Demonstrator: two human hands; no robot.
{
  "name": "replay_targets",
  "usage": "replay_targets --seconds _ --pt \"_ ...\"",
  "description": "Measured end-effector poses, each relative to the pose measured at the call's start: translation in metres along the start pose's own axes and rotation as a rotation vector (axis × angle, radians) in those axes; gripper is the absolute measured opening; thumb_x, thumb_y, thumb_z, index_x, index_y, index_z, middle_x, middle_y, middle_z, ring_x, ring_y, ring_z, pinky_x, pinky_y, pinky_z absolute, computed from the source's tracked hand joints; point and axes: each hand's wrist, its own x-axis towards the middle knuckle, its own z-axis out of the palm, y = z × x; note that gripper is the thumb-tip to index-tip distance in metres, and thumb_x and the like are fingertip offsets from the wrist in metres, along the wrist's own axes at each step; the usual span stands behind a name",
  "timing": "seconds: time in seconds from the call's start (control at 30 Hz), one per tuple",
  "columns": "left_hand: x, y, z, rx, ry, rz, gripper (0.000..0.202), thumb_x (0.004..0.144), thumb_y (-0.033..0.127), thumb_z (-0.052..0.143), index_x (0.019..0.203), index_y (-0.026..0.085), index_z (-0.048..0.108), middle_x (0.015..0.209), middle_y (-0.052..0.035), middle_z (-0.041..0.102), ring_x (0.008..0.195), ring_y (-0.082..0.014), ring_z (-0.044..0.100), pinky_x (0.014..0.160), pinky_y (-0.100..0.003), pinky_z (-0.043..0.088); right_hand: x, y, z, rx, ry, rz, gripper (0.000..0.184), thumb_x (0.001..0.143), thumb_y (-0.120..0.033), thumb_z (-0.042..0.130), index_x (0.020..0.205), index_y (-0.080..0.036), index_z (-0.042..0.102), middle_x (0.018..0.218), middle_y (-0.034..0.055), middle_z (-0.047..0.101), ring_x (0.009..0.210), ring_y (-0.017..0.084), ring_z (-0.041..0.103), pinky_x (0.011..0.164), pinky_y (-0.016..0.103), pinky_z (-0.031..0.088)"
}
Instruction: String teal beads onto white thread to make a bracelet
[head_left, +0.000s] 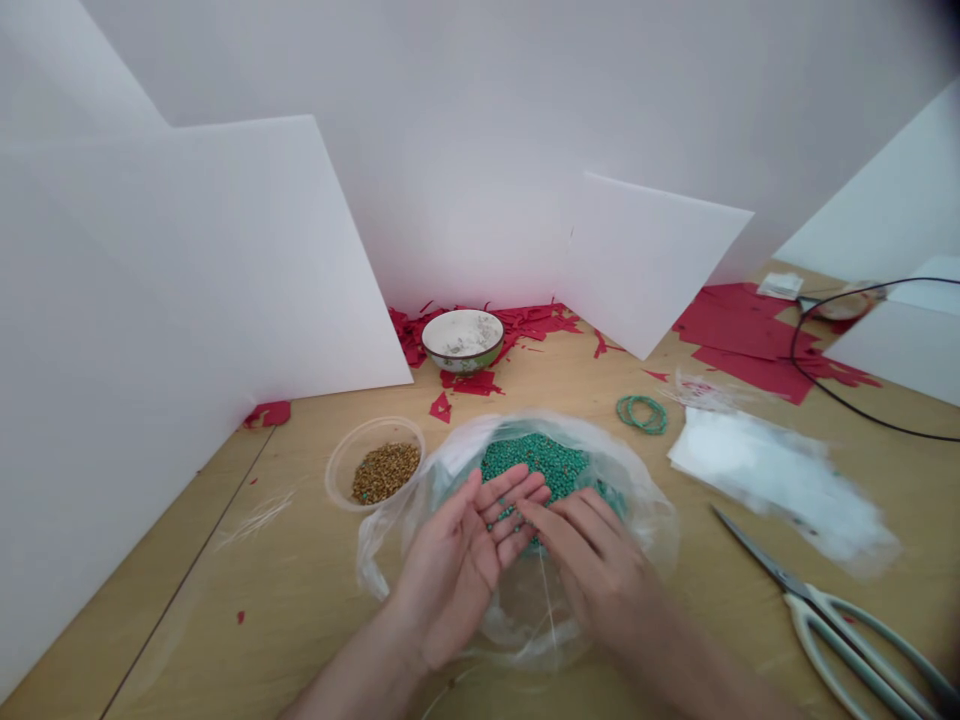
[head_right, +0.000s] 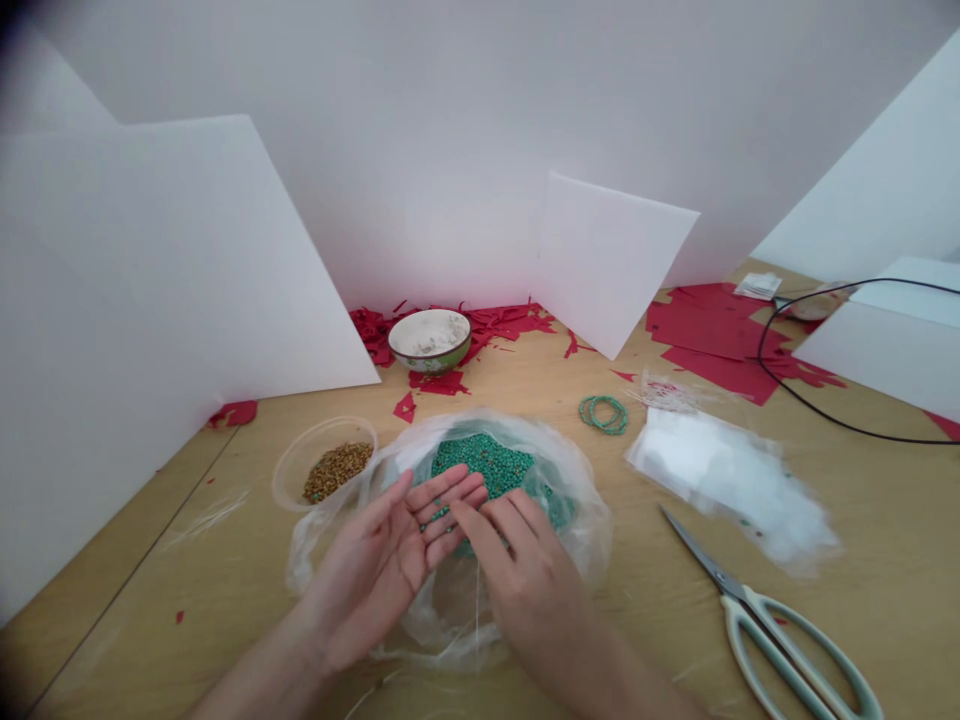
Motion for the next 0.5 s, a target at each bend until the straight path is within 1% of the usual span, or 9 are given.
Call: replay_targets --seconds 0.07,0.13,0.23,0.33,0.5 --pt "0.000 -0.003 -0.002 0.016 0.015 0.015 0.042 0.097 0.033 0.047 0.126 0.005 0.059 0.133 -0.0194 0.059 0.124 -0.0255 0.055 0.107 -0.036 0.042 0.000 0.002 0.001 0.045 0.007 0.022 0.037 0.093 -0.005 0.044 0.126 -0.011 0.057 0.096 0.0107 0.064 0.089 0.022 0.057 0.083 0.040 0.052" --pt "0.000 -0.007 -0.004 0.062 0.050 0.051 0.032 0.093 0.023 0.055 0.120 0.008 0.063 0.129 -0.0164 0.062 0.116 -0.0218 0.061 0.103 -0.034 0.046 0.000 0.002 0.001 0.087 0.032 0.054 0.037 0.092 -0.006 0.046 0.128 -0.012 0.054 0.100 0.0107 0.065 0.091 0.021 0.058 0.085 0.039 0.051" --pt "0.001 -0.014 -0.006 0.139 0.072 0.097 0.024 0.085 0.011 0.065 0.108 0.011 0.069 0.116 -0.0115 0.069 0.100 -0.0158 0.067 0.095 -0.029 0.051 0.001 0.001 0.000 0.157 0.033 0.121 0.037 0.093 -0.007 0.047 0.129 -0.013 0.052 0.102 0.0097 0.064 0.093 0.020 0.058 0.085 0.037 0.050" --pt "0.002 -0.020 -0.008 0.164 0.061 0.119 0.017 0.083 0.011 0.068 0.100 0.011 0.072 0.106 -0.0092 0.072 0.093 -0.0134 0.068 0.090 -0.024 0.053 0.000 -0.001 0.001 0.218 0.030 0.157 0.035 0.093 -0.007 0.048 0.127 -0.016 0.051 0.101 0.0078 0.063 0.092 0.019 0.057 0.085 0.036 0.049" --pt "0.004 -0.025 -0.009 0.161 0.048 0.100 0.015 0.082 0.012 0.069 0.096 0.009 0.074 0.100 -0.0098 0.074 0.089 -0.0127 0.068 0.087 -0.022 0.054 -0.002 -0.003 0.003 0.236 0.028 0.207 0.032 0.093 -0.009 0.052 0.123 -0.019 0.051 0.100 0.0050 0.063 0.091 0.018 0.056 0.085 0.035 0.047"
